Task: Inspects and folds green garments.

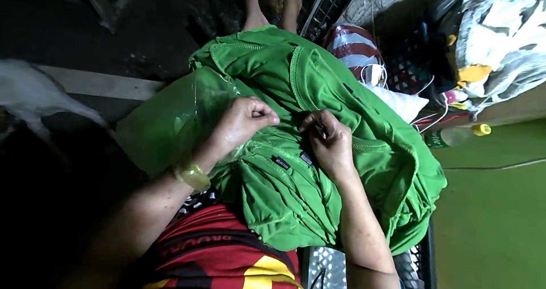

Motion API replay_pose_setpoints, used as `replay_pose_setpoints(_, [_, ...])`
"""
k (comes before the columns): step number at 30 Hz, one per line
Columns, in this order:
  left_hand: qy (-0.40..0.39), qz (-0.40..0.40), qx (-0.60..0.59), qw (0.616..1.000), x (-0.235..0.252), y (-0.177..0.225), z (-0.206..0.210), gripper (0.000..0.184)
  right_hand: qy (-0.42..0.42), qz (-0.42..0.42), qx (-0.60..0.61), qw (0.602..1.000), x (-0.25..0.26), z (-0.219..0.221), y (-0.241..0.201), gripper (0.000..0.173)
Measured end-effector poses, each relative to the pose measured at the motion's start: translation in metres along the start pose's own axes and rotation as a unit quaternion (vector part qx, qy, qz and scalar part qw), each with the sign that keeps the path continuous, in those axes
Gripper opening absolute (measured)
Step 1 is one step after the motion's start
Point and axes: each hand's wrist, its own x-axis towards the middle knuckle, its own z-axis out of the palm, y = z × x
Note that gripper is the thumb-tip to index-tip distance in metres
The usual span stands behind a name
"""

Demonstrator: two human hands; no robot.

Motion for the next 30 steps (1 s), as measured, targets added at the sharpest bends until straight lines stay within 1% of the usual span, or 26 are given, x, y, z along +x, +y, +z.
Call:
replay_pose_setpoints(3, [-0.012, -0.057, -0.071, 0.996, 0.0, 0.001, -0.005, 0.014, -0.009, 0.038, -0.003, 0.999, 0.002, -0.002, -0.001, 0.019])
replay_pose_setpoints(5, [0.001, -0.048, -0.073, 0.996, -0.002, 0.002, -0.004, 0.015, -0.034, 0.074, 0.003, 0.997, 0.004, -0.007, -0.005, 0.028])
replay_pose_setpoints(7, [0.029, -0.013, -0.024, 0.999, -0.012, 0.0, 0.0, 0.015, -0.058, 0.101, 0.017, 0.993, -0.001, -0.007, -0.009, 0.033])
replay_pose_setpoints(9, [0.066, 0.068, 0.058, 0.994, -0.023, -0.007, 0.01, 0.013, -0.059, 0.117, 0.056, 0.99, -0.006, -0.004, -0.011, 0.034])
replay_pose_setpoints(11, [0.106, 0.136, 0.124, 0.977, -0.017, -0.009, 0.022, 0.013, -0.058, 0.114, 0.068, 0.989, -0.002, -0.007, -0.009, 0.033])
replay_pose_setpoints(12, [0.125, 0.155, 0.153, 0.968, -0.014, -0.007, 0.026, 0.011, -0.062, 0.11, 0.071, 0.989, 0.0, -0.008, -0.009, 0.033])
replay_pose_setpoints(14, [0.13, 0.147, 0.193, 0.961, -0.013, 0.001, 0.029, 0.008, -0.085, 0.109, 0.077, 0.987, 0.004, -0.01, -0.01, 0.035])
replay_pose_setpoints(15, [0.115, 0.126, 0.209, 0.963, -0.013, 0.006, 0.028, 0.009, -0.093, 0.103, 0.076, 0.987, 0.006, -0.011, -0.011, 0.036])
replay_pose_setpoints(17, [0.058, 0.069, 0.241, 0.966, -0.013, 0.015, 0.024, 0.015, -0.079, 0.067, 0.065, 0.992, 0.006, -0.007, -0.01, 0.035])
replay_pose_setpoints(19, [-0.035, 0.004, 0.266, 0.963, -0.009, 0.024, 0.016, 0.024, -0.048, 0.026, 0.056, 0.997, 0.004, 0.002, -0.009, 0.032])
replay_pose_setpoints(20, [-0.074, -0.013, 0.263, 0.962, -0.005, 0.026, 0.012, 0.026, -0.044, 0.019, 0.046, 0.998, 0.004, 0.004, -0.008, 0.032])
replay_pose_setpoints(21, [-0.101, -0.018, 0.251, 0.963, -0.002, 0.026, 0.007, 0.027, -0.045, 0.022, 0.033, 0.998, 0.004, 0.005, -0.009, 0.032])
replay_pose_setpoints(24, [-0.148, -0.02, 0.201, 0.968, 0.003, 0.023, -0.006, 0.03, -0.043, 0.047, -0.003, 0.998, 0.004, 0.007, -0.008, 0.034])
replay_pose_setpoints(26, [-0.134, -0.012, 0.177, 0.975, 0.003, 0.02, -0.007, 0.03, -0.035, 0.05, -0.006, 0.998, 0.004, 0.007, -0.006, 0.033])
replay_pose_setpoints(28, [-0.064, 0.046, 0.17, 0.982, -0.002, 0.011, 0.001, 0.024, -0.027, 0.051, 0.003, 0.998, 0.006, 0.005, -0.005, 0.032])
replay_pose_setpoints(30, [-0.001, 0.111, 0.175, 0.978, -0.008, 0.004, 0.009, 0.019, -0.035, 0.063, 0.014, 0.997, 0.007, -0.001, -0.009, 0.031])
